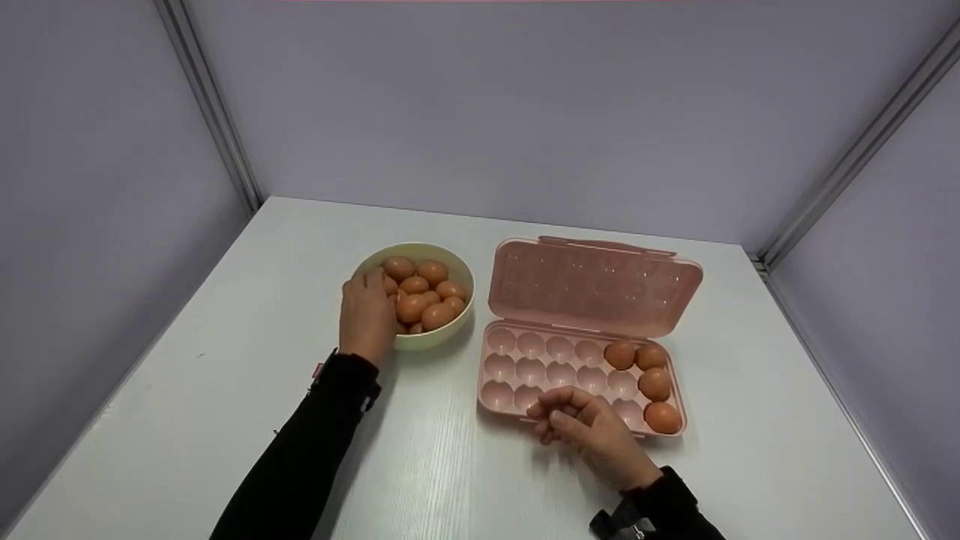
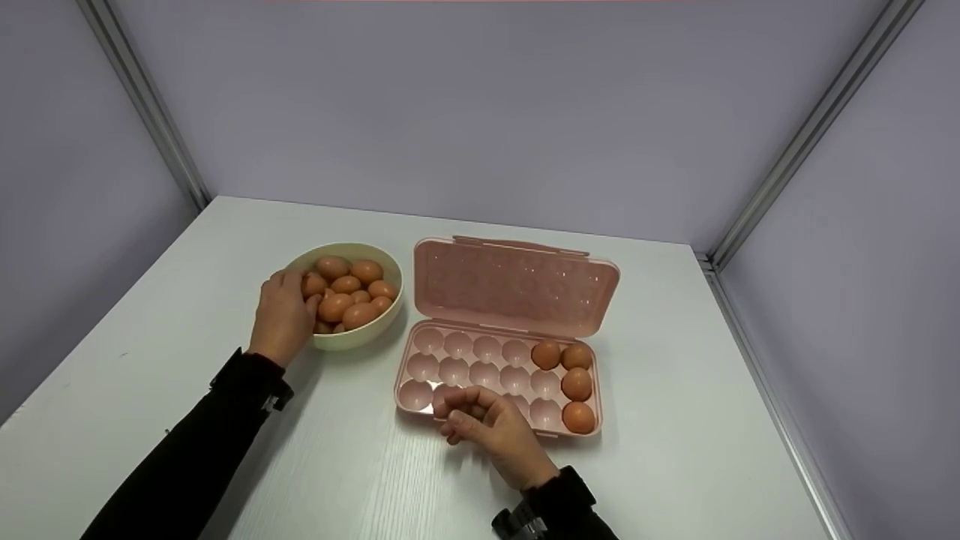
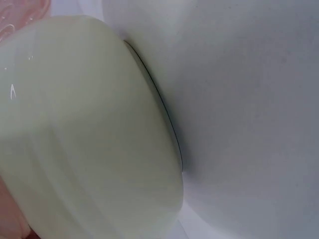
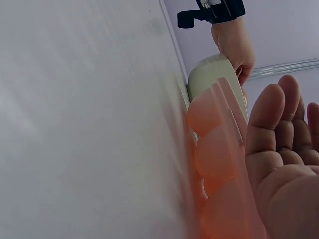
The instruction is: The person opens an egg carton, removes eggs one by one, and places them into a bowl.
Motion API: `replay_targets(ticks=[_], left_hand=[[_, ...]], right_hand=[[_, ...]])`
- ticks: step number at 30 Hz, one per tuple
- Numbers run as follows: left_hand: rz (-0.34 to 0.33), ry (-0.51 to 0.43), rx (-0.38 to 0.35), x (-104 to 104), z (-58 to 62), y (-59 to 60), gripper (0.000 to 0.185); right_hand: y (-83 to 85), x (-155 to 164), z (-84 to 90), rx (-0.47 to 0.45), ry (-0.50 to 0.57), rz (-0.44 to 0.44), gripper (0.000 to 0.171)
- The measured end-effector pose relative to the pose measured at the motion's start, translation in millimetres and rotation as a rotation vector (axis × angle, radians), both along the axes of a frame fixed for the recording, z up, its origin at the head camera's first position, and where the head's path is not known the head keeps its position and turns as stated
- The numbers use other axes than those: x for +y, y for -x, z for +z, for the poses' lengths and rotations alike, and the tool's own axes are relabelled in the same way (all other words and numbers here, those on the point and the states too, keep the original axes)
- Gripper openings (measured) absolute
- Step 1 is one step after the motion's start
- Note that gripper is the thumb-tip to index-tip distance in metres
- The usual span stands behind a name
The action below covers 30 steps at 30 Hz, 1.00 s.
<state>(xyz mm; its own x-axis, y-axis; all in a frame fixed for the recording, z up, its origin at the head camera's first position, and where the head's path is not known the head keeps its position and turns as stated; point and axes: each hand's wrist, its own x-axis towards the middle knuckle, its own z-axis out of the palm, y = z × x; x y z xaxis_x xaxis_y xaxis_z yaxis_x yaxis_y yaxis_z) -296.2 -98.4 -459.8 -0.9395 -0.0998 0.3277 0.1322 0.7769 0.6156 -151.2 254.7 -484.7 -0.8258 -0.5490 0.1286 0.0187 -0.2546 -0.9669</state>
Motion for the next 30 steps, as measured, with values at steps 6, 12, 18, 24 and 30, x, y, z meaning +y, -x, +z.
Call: replay_targets(ticks=[6, 12, 18, 24, 30], left_hand=[[-0.008, -0.07, -0.004, 1, 1.2, -0.9, 0.039], [0.034, -0.454, -0.165, 1, 1.5, 2.8, 0.056], [0.035, -0.597, -0.183, -1, 0.5, 4.4, 0.057], [0.01, -0.465, -0.106, -2, 1.2, -2.2, 0.05], [-0.065, -0.031, 0.351, 16, -1.4, -28.2, 0.029]], right_hand=[[-0.4, 1, 0.5, 0.006, -0.004, 0.005, 0.027], [-0.4, 1, 0.2, 0.015, 0.001, 0.009, 0.028], [-4.0, 2, 5.9, 0.04, 0.007, 0.021, 0.03], [-12.7, 12, 34.8, 0.147, -0.059, -0.045, 0.028], [-21.5, 38, 69.4, 0.223, -0.333, -0.317, 0.027]])
